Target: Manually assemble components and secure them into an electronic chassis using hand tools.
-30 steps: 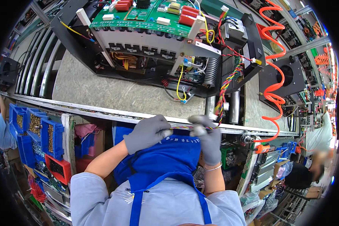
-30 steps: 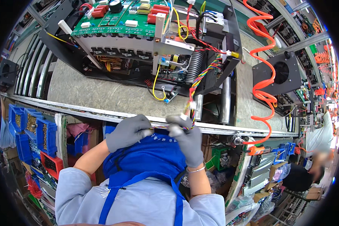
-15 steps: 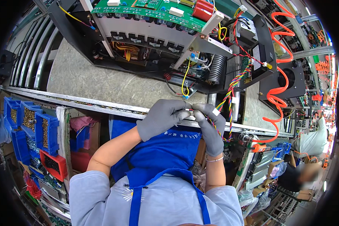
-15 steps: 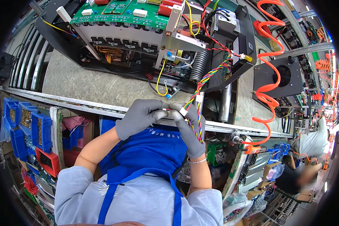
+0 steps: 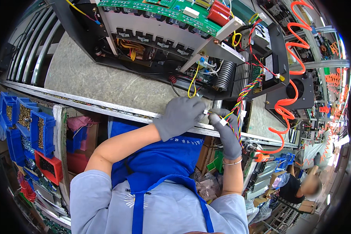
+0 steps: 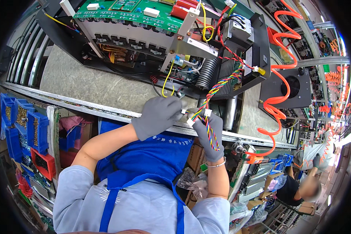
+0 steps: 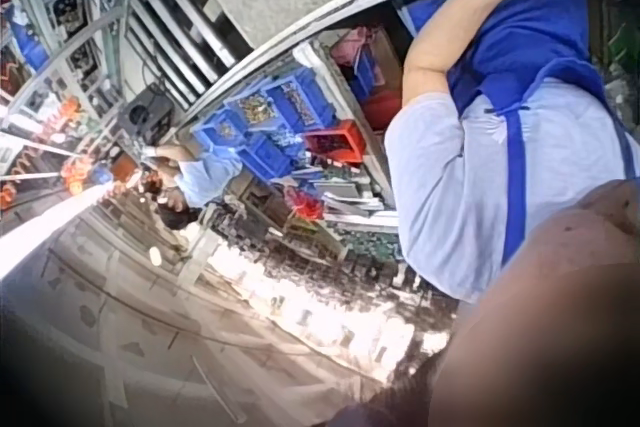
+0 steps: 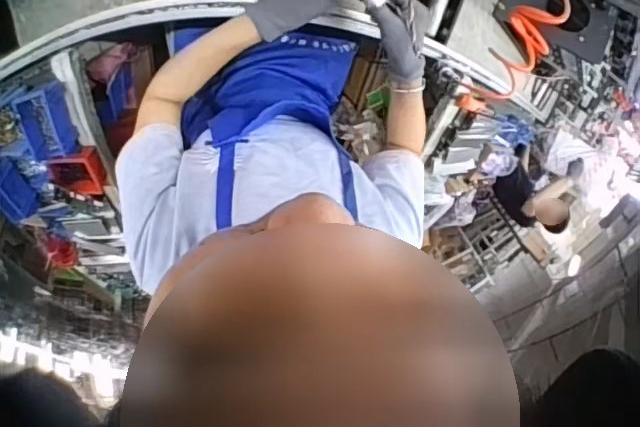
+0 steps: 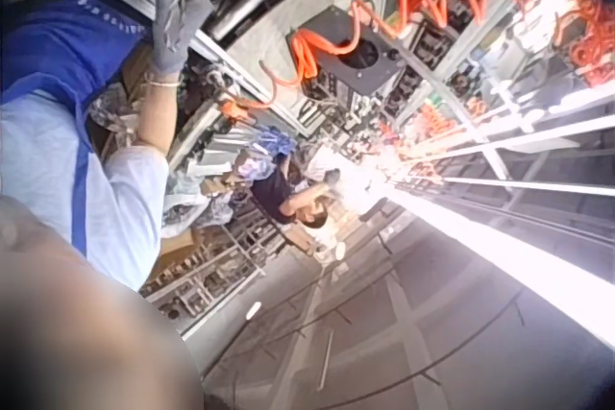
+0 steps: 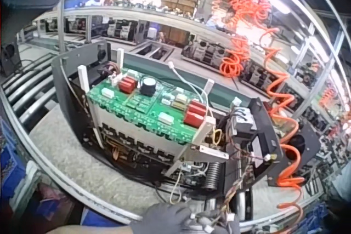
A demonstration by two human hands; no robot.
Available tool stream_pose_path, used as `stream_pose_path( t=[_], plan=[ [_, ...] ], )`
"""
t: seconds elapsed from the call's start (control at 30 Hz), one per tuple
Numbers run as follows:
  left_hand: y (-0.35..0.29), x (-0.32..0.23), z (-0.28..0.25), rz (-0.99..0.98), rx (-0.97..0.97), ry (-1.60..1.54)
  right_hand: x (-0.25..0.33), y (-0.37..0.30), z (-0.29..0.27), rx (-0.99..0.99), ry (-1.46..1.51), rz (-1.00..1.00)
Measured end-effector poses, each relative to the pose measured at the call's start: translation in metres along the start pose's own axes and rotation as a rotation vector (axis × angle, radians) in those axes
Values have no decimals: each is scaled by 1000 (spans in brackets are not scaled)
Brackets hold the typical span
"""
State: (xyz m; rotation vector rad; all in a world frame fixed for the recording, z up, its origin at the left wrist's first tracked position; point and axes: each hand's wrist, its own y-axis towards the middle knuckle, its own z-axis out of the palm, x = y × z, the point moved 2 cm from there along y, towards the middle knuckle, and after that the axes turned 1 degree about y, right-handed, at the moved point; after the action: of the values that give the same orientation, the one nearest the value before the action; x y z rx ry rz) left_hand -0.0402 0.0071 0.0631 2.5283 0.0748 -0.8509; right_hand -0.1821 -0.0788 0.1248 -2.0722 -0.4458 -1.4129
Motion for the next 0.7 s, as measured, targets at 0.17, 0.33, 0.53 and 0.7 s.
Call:
stream_pose_path(
  t=[0.17, 0.33, 0.53, 0.7],
  plan=[
    [29, 10, 10, -286, 59, 150, 35, 10, -8, -73, -1020, -847],
    [39, 24, 32, -302, 24, 169, 53, 47, 10, -5, -1381, -1150],
    [35, 36, 42, -187, -106, 86, 31, 101, 19, 53, -1531, -1179],
    [29, 46, 49, -153, -30, 116, 32, 112, 27, 76, -1652, -1065]
  ],
)
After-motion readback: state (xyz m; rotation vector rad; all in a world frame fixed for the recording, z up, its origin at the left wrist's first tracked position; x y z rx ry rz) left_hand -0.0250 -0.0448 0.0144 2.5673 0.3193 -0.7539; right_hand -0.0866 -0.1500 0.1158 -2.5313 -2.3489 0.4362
